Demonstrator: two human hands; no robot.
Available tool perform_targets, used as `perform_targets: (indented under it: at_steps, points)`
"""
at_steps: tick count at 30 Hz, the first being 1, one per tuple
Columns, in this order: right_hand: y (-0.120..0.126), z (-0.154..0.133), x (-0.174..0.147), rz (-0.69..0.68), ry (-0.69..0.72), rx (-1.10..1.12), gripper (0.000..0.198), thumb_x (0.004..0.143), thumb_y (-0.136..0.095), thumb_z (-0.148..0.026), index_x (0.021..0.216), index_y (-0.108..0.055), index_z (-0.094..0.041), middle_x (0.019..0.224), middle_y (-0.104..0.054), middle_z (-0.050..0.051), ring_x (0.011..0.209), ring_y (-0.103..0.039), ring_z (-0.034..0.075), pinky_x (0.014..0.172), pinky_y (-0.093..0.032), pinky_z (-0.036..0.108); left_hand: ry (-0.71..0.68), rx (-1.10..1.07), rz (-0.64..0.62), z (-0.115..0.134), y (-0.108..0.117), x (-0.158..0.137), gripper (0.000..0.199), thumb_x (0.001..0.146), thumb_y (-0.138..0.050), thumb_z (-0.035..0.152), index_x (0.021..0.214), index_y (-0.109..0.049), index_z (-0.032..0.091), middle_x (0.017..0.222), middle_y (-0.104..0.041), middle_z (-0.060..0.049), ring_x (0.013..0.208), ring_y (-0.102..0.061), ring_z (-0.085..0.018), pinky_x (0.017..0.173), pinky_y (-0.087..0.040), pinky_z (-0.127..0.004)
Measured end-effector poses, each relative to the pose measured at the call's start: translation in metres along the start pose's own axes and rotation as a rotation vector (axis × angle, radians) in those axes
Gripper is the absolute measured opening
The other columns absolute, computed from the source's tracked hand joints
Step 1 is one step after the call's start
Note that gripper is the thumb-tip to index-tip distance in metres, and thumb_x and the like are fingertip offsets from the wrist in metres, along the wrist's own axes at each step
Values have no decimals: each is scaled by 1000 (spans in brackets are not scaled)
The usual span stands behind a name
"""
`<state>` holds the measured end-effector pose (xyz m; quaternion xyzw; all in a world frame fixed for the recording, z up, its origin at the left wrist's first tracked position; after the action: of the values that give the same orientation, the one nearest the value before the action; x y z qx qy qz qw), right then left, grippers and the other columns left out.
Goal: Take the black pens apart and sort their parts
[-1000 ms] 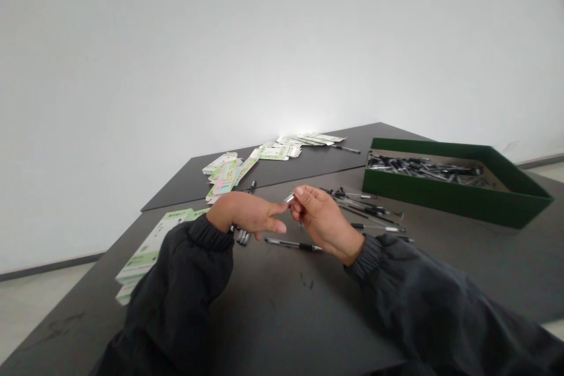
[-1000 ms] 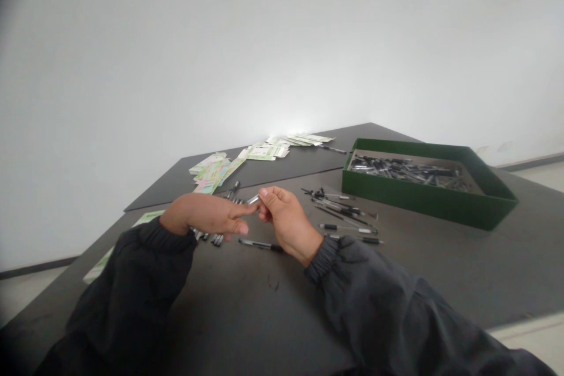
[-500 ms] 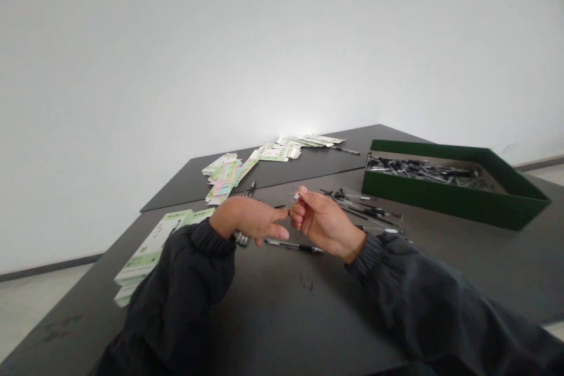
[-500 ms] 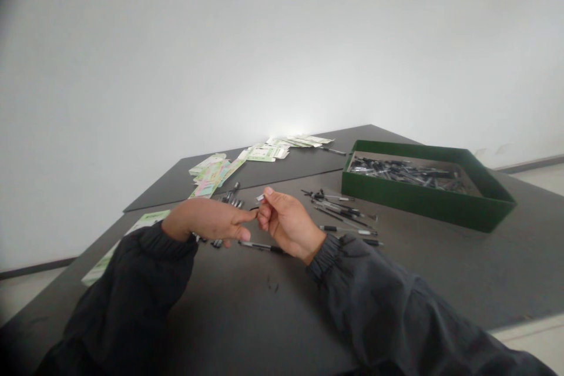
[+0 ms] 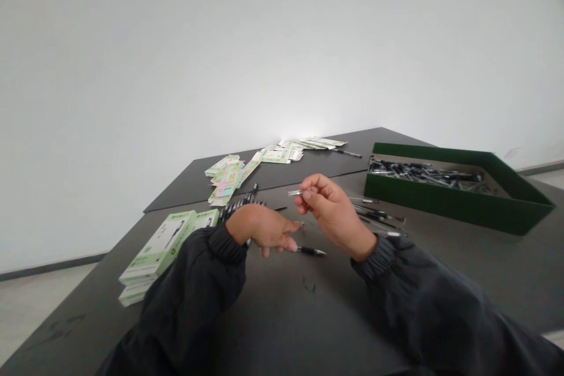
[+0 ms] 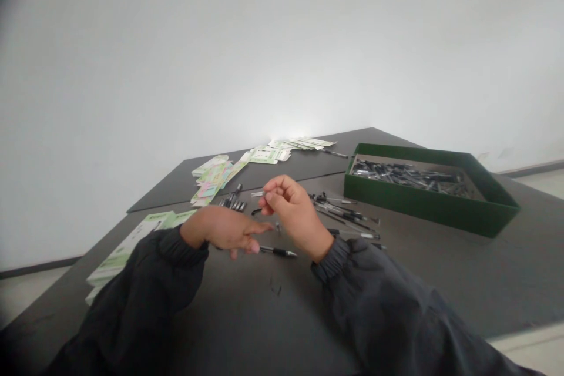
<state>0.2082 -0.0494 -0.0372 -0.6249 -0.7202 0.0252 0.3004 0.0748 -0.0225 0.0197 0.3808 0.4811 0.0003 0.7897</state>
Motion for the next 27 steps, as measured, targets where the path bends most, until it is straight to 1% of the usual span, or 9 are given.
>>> perform_targets:
  at_steps: [2,4,8,12,14,16,19,24,27]
  points:
    - [-1,0,0,6,71,-108,9,81,-59,-23,86,-53,-19,69,-59,-3,59,-54,10,57,-42,22,10,29,-20,3,0,1,65,94,-39,34,148,-10,11,117,-61,-18,79,-68,-20,73,-49,-31]
    - [-3,-1,-2,-28,78,-196,6,82,-56,-21,86,-52,-19,68,-56,-3,59,-53,9,56,-42,21,13,53,-22,6,-1,1,64,94,-40,33,147,-13,11,115,-63,-17,78,-68,-20,72,-49,-30]
    - [-9,-10,-11,-108,134,-373,6,82,-50,-14,86,-51,-19,69,-53,-3,61,-50,10,55,-40,21,4,32,16,6,-2,-1,48,94,-39,27,137,-33,7,116,-62,-17,78,-68,-21,68,-49,-28]
    - [-16,-21,-17,-244,216,-584,21,80,-46,-5,93,-55,-19,74,-55,-2,65,-52,10,61,-42,22,29,81,32,1,-3,-5,33,94,-34,18,118,-52,4,108,-66,-17,87,-67,-22,73,-48,-27]
    - [-14,-19,-14,-280,212,-661,24,78,-48,-4,96,-53,-19,74,-56,-2,65,-52,10,60,-40,21,32,82,48,-2,-2,-7,31,94,-36,21,115,-54,6,108,-66,-16,86,-67,-22,72,-48,-26]
    - [-8,-15,-6,-258,191,-699,20,79,-48,-6,94,-51,-19,72,-53,-3,61,-49,9,57,-38,20,23,70,63,-4,-1,-9,33,93,-39,23,122,-49,10,107,-67,-14,81,-68,-20,67,-48,-25]
    - [5,-13,9,-244,157,-751,13,80,-46,-8,88,-49,-18,68,-50,-4,58,-45,9,54,-35,19,16,68,83,-9,0,-12,45,92,-41,25,135,-36,12,96,-70,-11,77,-68,-20,63,-47,-24]
    - [26,-23,15,-493,81,-1114,16,76,-49,-7,87,-54,-17,67,-56,-3,58,-47,9,55,-32,20,29,86,109,-17,0,-19,65,95,-39,36,146,-15,5,96,-70,-16,84,-68,-21,76,-47,-28]
    - [40,-30,9,-529,43,-1320,17,74,-50,-7,87,-57,-16,71,-61,1,63,-52,12,58,-32,22,33,78,107,-17,-1,-23,66,95,-38,37,147,-13,6,96,-71,-16,88,-67,-21,82,-44,-29]
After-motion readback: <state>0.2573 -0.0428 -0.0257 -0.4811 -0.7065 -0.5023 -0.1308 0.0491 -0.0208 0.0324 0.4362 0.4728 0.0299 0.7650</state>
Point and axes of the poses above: each hand's wrist, its own x-axis towards the middle knuckle, its own y-axis out of the back of the hand, z = x × y, the point moved 1 cm from there along x, towards the middle knuckle
